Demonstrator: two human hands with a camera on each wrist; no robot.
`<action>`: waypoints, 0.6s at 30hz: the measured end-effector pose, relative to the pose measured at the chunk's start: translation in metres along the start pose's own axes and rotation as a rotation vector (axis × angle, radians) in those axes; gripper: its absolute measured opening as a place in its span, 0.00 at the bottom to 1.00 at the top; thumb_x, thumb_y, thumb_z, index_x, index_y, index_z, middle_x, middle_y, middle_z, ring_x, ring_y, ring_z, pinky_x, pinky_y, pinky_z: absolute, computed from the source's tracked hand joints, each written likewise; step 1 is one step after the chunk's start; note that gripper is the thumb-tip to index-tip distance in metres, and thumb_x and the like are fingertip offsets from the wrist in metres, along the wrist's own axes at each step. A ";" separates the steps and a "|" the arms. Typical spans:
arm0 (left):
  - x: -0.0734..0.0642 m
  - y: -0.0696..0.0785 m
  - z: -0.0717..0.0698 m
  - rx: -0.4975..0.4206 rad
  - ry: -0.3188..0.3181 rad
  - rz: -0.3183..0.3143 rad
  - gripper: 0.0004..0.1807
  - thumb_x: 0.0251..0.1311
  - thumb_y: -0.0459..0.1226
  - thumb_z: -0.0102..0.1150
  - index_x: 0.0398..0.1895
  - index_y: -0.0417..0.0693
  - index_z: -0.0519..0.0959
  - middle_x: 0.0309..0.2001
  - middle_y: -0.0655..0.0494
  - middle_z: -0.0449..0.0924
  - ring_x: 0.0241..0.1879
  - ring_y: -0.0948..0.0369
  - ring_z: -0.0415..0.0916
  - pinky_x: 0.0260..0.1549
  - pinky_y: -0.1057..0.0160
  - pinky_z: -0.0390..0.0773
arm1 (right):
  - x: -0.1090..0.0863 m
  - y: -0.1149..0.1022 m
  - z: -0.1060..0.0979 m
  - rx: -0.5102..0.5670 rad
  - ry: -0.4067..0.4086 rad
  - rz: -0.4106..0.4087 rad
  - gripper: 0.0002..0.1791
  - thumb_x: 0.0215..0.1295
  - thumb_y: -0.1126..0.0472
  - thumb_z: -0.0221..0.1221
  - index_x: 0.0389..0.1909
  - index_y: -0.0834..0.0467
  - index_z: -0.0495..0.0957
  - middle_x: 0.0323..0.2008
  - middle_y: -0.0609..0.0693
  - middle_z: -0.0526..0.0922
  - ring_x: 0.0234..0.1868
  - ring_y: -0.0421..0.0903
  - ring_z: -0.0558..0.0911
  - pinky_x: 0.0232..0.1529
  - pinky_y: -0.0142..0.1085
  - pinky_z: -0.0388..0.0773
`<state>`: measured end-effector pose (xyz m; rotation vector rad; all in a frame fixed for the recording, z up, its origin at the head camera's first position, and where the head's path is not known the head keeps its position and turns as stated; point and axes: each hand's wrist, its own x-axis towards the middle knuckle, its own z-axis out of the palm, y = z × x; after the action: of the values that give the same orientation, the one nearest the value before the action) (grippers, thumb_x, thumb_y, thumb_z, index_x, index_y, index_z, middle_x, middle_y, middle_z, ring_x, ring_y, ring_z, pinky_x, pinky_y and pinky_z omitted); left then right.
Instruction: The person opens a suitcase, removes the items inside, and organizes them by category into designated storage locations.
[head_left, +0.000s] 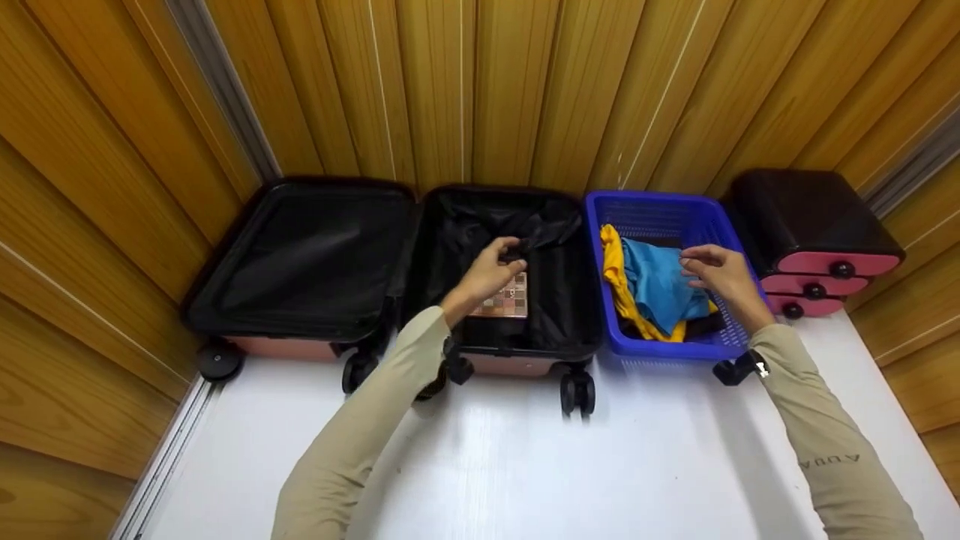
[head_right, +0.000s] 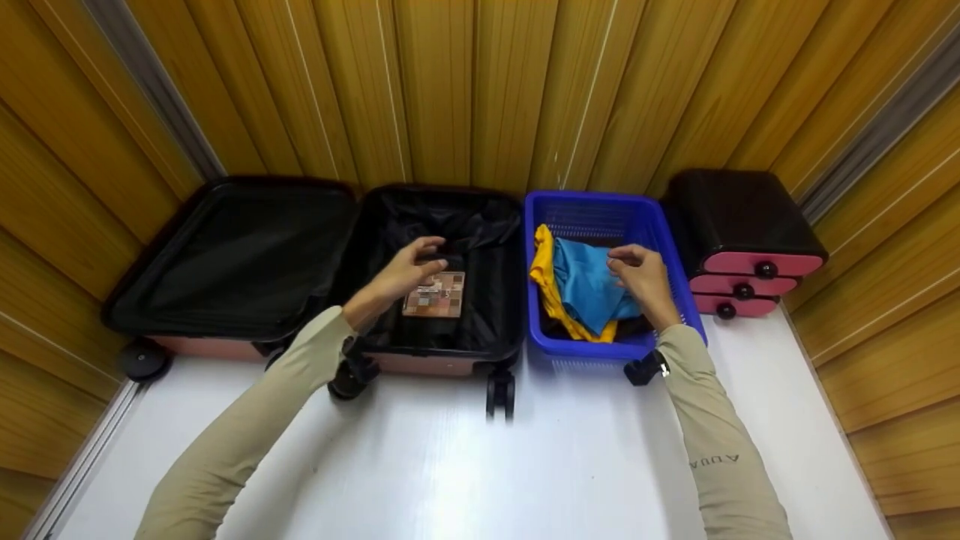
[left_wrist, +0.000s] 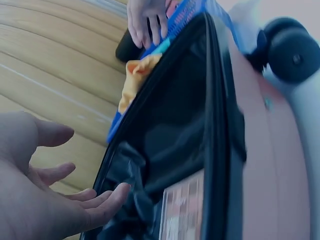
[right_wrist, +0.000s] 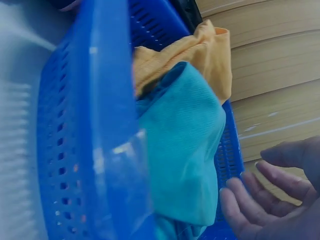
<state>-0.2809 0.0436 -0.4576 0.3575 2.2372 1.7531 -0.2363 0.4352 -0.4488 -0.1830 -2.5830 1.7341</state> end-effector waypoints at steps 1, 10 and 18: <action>0.000 0.000 -0.004 0.014 0.020 0.003 0.28 0.73 0.33 0.57 0.75 0.41 0.68 0.73 0.35 0.67 0.62 0.44 0.78 0.52 0.57 0.80 | 0.000 0.004 -0.002 0.003 -0.004 -0.014 0.12 0.77 0.66 0.58 0.54 0.68 0.78 0.34 0.32 0.86 0.35 0.32 0.87 0.40 0.28 0.85; -0.008 -0.007 -0.043 0.217 0.181 0.068 0.22 0.71 0.30 0.57 0.66 0.35 0.74 0.65 0.32 0.74 0.65 0.41 0.73 0.67 0.48 0.70 | -0.004 0.016 -0.008 0.003 0.002 -0.151 0.13 0.77 0.69 0.56 0.53 0.76 0.77 0.34 0.39 0.89 0.34 0.37 0.89 0.37 0.29 0.86; -0.017 -0.015 -0.079 0.446 0.249 0.064 0.20 0.72 0.32 0.56 0.65 0.36 0.75 0.63 0.34 0.74 0.66 0.41 0.71 0.68 0.45 0.68 | -0.006 0.018 -0.024 0.026 0.113 -0.166 0.08 0.75 0.73 0.56 0.48 0.74 0.79 0.32 0.36 0.88 0.31 0.33 0.88 0.33 0.28 0.85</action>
<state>-0.2938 -0.0373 -0.4532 0.3161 2.8254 1.3746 -0.2270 0.4634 -0.4566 -0.0616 -2.4197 1.6487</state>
